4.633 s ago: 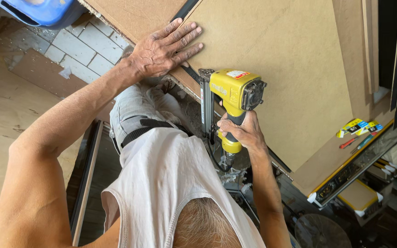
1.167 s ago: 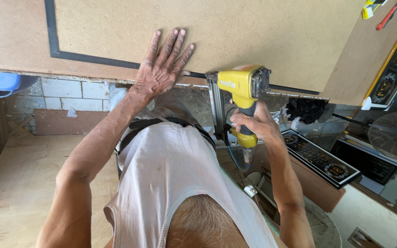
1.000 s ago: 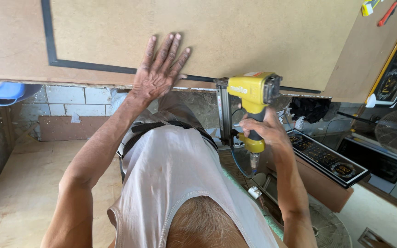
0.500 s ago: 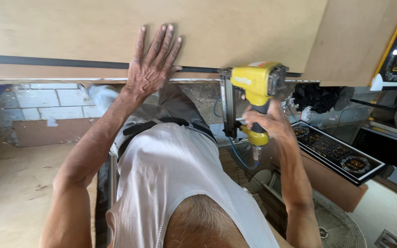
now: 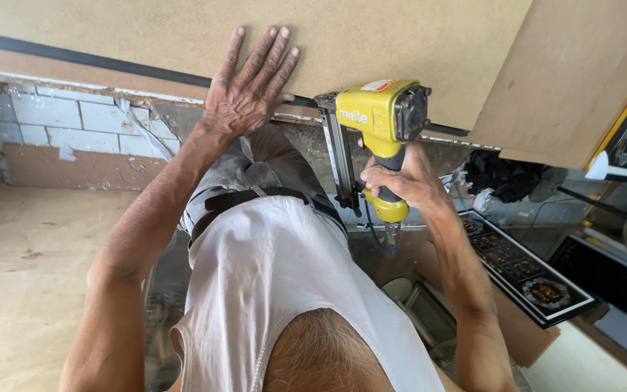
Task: The person wipes a framed glass panel with a cloth, trims the edge of a black embroidered fabric panel with a utility knife, and lays a hardboard backing over the frame. They then align the backing and drive staples along the frame edge using a pneumatic nail gun to secure the backing in place.
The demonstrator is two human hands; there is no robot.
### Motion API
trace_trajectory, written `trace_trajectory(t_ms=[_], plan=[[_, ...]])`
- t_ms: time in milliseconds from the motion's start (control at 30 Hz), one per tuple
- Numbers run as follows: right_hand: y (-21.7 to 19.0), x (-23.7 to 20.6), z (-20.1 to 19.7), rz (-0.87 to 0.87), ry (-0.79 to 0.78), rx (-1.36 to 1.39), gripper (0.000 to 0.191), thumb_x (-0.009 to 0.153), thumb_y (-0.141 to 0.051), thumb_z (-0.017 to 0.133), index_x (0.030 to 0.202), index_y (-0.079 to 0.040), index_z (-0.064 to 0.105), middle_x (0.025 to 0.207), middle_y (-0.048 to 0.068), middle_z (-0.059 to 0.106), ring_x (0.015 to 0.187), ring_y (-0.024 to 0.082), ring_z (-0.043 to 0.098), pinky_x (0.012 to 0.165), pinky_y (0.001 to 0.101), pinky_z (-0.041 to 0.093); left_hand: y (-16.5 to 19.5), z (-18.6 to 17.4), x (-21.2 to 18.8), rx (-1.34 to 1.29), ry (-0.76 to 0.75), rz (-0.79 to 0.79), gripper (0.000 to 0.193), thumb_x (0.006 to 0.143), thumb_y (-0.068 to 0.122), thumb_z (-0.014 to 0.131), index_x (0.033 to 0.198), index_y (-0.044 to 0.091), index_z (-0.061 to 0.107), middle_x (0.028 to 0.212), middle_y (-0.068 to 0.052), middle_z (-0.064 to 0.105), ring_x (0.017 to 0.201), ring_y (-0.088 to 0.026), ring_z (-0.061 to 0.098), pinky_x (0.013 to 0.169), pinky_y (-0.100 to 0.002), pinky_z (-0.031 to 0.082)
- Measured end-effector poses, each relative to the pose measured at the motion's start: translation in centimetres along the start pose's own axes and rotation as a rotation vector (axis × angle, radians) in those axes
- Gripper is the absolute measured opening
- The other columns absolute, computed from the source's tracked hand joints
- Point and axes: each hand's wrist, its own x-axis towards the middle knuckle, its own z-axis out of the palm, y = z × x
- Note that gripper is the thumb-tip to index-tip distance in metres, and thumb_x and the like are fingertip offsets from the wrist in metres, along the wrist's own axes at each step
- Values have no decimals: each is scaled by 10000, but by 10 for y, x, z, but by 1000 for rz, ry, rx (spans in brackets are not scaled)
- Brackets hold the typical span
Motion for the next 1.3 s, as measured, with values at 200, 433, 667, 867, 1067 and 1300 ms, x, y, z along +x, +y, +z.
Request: trace_trajectory(t_ms=[200, 433, 667, 867, 1067, 1300], plan=[[-18, -2, 10, 54, 39, -71, 486, 796, -73, 765, 1245, 34, 614, 778, 79, 676, 615, 125, 656, 568, 268, 540, -2, -2, 0, -22, -3, -12, 858, 1074, 657, 474, 1728, 142, 267, 1768, -118, 200, 1628, -255, 136, 1320, -552, -2], [-27, -4, 23, 95, 121, -46, 470, 800, -48, 753, 1240, 29, 607, 789, 85, 683, 610, 132, 662, 565, 278, 546, -7, -9, 1, -12, 13, 14, 821, 1061, 569, 507, 1705, 113, 282, 1747, -138, 219, 1614, -276, 165, 1313, -571, 16], [-33, -4, 31, 128, 164, -48, 444, 770, -30, 759, 1183, 49, 614, 788, 89, 679, 604, 144, 654, 587, 287, 567, -11, -15, 1, -20, 45, 20, 775, 1081, 538, 493, 1698, 106, 311, 1741, -143, 240, 1610, -285, 188, 1315, -574, 22], [-30, -34, 21, 153, 224, -20, 416, 769, -37, 758, 1153, 59, 630, 750, 73, 662, 612, 144, 632, 560, 283, 511, -7, -12, 2, 10, 57, -5, 709, 1131, 555, 399, 1691, 129, 316, 1738, -126, 239, 1606, -273, 188, 1319, -565, 41], [3, -71, -23, 144, 362, 132, 444, 748, -18, 740, 1170, 40, 614, 706, 69, 625, 579, 141, 602, 532, 285, 500, -1, -13, 4, -19, 21, -24, 729, 1163, 607, 400, 1682, 98, 355, 1748, -149, 258, 1624, -284, 186, 1314, -588, 50], [54, -99, -105, 110, 505, 174, 412, 778, 16, 735, 1166, 55, 601, 721, 87, 625, 573, 157, 608, 529, 310, 531, 64, 3, 43, -125, -42, 52, 751, 1130, 540, 478, 1719, 101, 323, 1764, -189, 222, 1638, -298, 163, 1288, -631, 35]])
